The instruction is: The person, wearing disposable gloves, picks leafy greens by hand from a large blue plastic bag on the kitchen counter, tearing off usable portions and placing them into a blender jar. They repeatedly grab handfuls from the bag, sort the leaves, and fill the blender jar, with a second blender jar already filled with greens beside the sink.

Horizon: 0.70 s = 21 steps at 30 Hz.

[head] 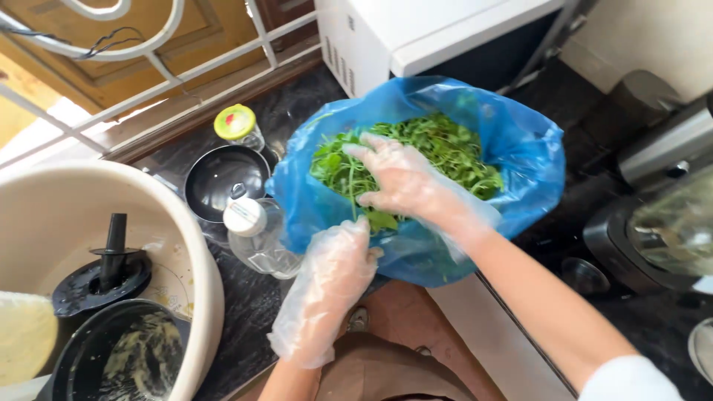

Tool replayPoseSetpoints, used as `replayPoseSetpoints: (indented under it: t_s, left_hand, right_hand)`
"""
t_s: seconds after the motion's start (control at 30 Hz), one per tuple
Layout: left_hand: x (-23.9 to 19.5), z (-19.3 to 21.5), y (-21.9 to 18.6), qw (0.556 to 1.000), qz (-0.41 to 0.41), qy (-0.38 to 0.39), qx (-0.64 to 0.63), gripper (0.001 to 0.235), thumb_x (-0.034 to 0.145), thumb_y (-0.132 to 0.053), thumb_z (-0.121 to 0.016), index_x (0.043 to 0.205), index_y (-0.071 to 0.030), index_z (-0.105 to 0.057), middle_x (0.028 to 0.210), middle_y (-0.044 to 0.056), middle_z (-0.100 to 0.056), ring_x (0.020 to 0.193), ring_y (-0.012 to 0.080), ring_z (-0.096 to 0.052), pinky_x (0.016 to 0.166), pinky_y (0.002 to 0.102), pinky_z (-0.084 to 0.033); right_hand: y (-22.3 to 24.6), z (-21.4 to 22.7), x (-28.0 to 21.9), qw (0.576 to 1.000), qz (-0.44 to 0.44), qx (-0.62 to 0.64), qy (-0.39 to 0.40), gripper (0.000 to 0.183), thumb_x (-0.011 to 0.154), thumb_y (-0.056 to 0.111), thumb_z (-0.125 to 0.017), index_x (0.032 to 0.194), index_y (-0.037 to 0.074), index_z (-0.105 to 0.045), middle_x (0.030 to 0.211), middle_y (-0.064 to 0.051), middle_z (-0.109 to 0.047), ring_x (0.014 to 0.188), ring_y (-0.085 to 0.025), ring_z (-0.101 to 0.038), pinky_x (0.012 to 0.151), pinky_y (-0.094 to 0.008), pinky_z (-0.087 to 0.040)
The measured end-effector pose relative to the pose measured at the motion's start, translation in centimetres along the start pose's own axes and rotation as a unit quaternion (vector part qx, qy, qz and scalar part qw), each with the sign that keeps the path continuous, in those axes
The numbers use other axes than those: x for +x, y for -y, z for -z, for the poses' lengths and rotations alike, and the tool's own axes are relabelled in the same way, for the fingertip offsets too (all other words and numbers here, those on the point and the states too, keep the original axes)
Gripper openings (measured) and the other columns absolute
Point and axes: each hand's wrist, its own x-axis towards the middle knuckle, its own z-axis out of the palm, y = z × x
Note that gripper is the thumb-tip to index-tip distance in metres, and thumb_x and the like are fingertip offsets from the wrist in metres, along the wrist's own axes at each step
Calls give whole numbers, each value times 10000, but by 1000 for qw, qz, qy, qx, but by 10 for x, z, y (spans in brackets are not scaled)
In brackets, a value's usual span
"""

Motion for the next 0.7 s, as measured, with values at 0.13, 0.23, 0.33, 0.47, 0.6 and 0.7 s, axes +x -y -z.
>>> replayPoseSetpoints:
  t_s: [0.13, 0.23, 0.33, 0.47, 0.6, 0.7]
  left_hand:
    - [10, 7, 12, 998, 31, -23, -40, 505, 755, -242, -789, 1147, 38, -637, 788, 171, -679, 722, 365, -688, 623, 484, -546]
    - [16, 9, 24, 993, 35, -62, -90, 460, 773, -185, -765, 1153, 39, -633, 806, 184, -678, 726, 378, -685, 627, 483, -552]
    - [21, 18, 23, 986, 36, -102, -128, 234, 834, -130, -731, 1023, -15, -655, 812, 180, -686, 777, 386, -688, 671, 483, -553]
    - [42, 9, 32, 981, 30, -126, -144, 143, 893, -98, -721, 1012, -62, -650, 853, 176, -693, 831, 368, -704, 717, 457, -566]
    - [88, -6, 41, 980, -32, -167, -107, 722, 694, -271, -800, 1330, -57, -536, 1169, 285, -614, 1024, 420, -669, 852, 455, -555]
    - [129, -12, 36, 993, -37, -68, -88, 942, 590, -200, -779, 1473, -108, -465, 1306, 294, -574, 1102, 443, -630, 919, 487, -519]
  right_hand:
    - [-64, -37, 24, 973, -165, 2, 162, 679, 746, 57, -700, 1410, 114, -570, 1284, -221, -678, 1186, -330, -652, 1060, -425, -479]
    - [-86, -17, 16, 958, -267, 40, 96, 530, 715, 33, -671, 1241, 87, -699, 1103, -205, -744, 1025, -311, -723, 939, -381, -543]
    - [-106, 1, -1, 948, -309, 44, 62, 451, 709, 48, -683, 1155, 71, -742, 1023, -183, -755, 925, -296, -729, 855, -371, -549]
    - [-113, 12, -19, 933, -356, 43, 21, 452, 734, 42, -656, 1179, 58, -736, 943, -191, -758, 839, -279, -726, 799, -362, -548]
    - [-113, 13, -25, 917, -396, 54, -3, 497, 743, 45, -675, 1237, 78, -726, 896, -185, -757, 787, -263, -706, 756, -352, -537]
    - [-106, 14, -29, 919, -390, 60, -5, 532, 733, 56, -718, 1264, 93, -720, 926, -177, -756, 822, -274, -701, 777, -355, -532]
